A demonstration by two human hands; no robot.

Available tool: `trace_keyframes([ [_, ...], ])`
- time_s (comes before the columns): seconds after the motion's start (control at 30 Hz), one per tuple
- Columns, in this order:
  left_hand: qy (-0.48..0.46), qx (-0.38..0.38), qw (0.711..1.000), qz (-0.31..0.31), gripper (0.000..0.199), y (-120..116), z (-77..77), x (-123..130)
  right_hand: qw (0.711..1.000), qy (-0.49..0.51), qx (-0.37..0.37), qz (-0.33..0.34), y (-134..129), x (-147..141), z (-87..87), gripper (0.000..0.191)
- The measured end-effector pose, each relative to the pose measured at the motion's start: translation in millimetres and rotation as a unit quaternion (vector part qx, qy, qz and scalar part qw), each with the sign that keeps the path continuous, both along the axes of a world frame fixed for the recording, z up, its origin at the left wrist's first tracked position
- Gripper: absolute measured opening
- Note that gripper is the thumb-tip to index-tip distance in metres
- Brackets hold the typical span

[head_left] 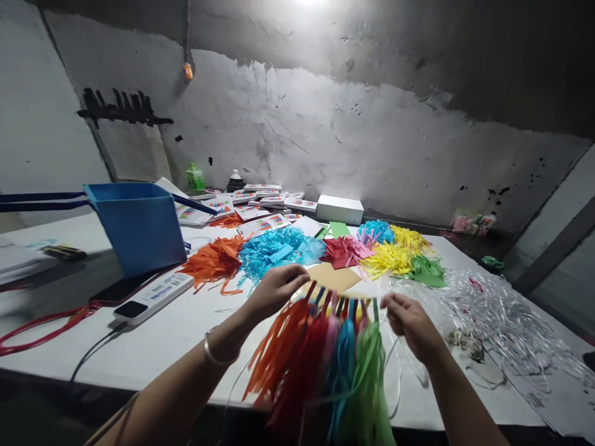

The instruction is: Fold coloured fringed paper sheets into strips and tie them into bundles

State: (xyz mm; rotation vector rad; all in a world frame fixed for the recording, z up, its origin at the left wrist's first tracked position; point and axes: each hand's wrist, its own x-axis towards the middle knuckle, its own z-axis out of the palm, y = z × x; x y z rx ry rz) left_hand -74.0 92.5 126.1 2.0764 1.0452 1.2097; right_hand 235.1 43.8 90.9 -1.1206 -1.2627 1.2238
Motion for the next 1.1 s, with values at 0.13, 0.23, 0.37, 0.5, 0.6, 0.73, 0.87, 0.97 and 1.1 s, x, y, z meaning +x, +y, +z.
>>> trace_keyframes([
  [0.13, -0.031, 0.033, 0.998, 0.051, 0.028, 1, -5.3, 23, 0.998, 0.038, -0.001, -0.045, 4, -19, -4.1, 0.056],
  [0.23, -0.013, 0.046, 0.998, 0.034, 0.026, -30, -40.6, 47, 0.997, 0.024, -0.071, 0.007, -20, -51, -39.0, 0.061],
  [0.37, 0.034, 0.051, 0.998, -0.005, 0.019, -75, -116.0, 76, 0.990, 0.018, -0.123, 0.061, -43, -85, -89.0, 0.067],
  [0.5, 0.119, 0.031, 0.991, -0.059, 0.023, -100, -172.3, 76, 0.991, 0.012, -0.122, 0.049, -45, -88, -111.1, 0.065],
  [0.6, 0.163, 0.028, 0.970, -0.179, 0.031, -105, -164.8, 52, 0.993, -0.021, -0.109, 0.027, -45, -79, -115.8, 0.065],
  [0.73, 0.135, 0.044, 0.979, -0.147, 0.035, -91, -97.6, 28, 0.994, -0.079, -0.066, 0.019, -55, -68, -111.8, 0.064],
  [0.87, 0.202, 0.137, 0.932, -0.268, 0.045, -63, -57.1, 53, 0.990, -0.131, -0.046, 0.036, -73, -58, -92.5, 0.062],
  [0.97, 0.252, 0.169, 0.889, -0.343, 0.041, -51, -65.6, 84, 0.981, -0.184, -0.041, 0.047, -86, -43, -76.8, 0.059],
  [1.1, 0.257, 0.214, 0.902, -0.272, 0.011, -40, -82.0, 93, 0.994, -0.067, -0.067, 0.057, -111, 2, -81.0, 0.064],
])
